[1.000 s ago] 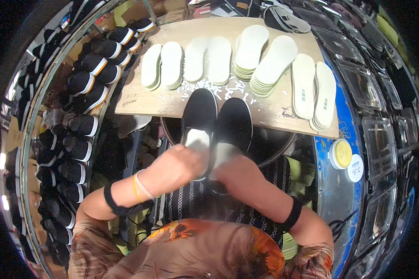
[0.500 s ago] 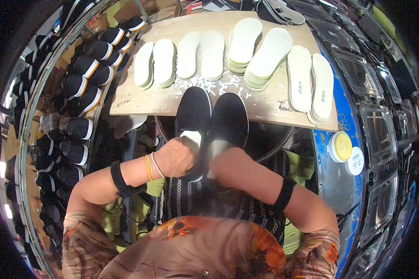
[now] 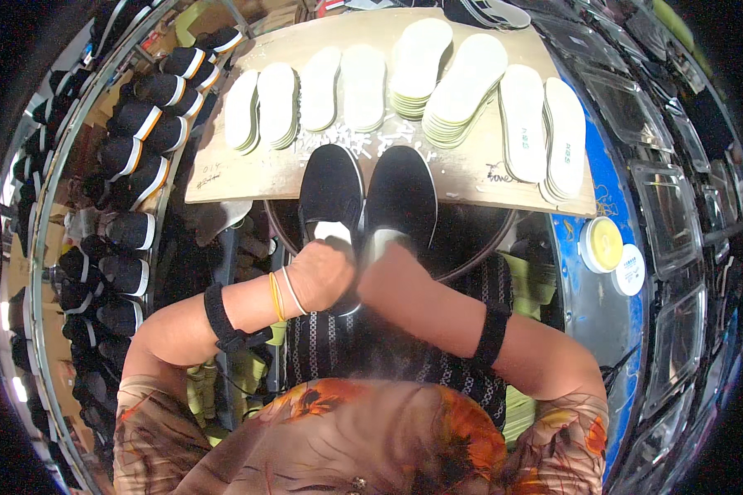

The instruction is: Manually assembling shoe components by inserting insoles and organizing finished pairs.

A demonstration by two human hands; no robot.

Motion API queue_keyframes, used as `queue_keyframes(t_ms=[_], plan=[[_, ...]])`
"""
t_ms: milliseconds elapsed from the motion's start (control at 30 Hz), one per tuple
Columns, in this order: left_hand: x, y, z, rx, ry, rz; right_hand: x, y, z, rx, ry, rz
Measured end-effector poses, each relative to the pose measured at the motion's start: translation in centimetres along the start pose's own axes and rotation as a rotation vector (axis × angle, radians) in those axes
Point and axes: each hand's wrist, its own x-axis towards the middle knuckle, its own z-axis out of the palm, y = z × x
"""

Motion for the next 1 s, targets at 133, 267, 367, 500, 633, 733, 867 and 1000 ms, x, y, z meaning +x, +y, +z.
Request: queue_keyframes(t_ms=[133,267,367,500,633,733,867,1000], plan=[[1.5,-1.6,-1.9,-0.173,-0.434,0.046,0.6,0.7,-2.4,0.058,-0.284,0.153],[1.2,-2.7,-3.2,-0.5,-0.551,0.065,1.3,2.6,-5.5,0.453,-0.636,0.18],[-0.1,-0.3,-1.7,-0.193,-0.192,-0.184,0.8,2.4,-5.9,0.307,-0.564,0.181],[-0.1,1.4,1.3,-0.032,0.075,-0.489,1.0,-0.2,-3.9,-0.03,-0.407,0.308],[0.8,0.5,2.2,-0.038,-0.04,-0.317,1.6,-0.2,-2.4,-0.142,-0.393,0.309],[0.6,-0.3,0.7,-0.19,-0.084,-0.26,1.4,1.7,-3.1,-0.159,-0.414,0.288],[-1.2,-1.5,-1.8,-0.456,-0.11,-0.121,-0.9,4.7,-6.5,0.838,-0.241,0.275],[-2.8,2.9,-1.6,-0.673,0.089,-0.126,-4.0,3.7,-10.1,1.166,0.244,0.501]])
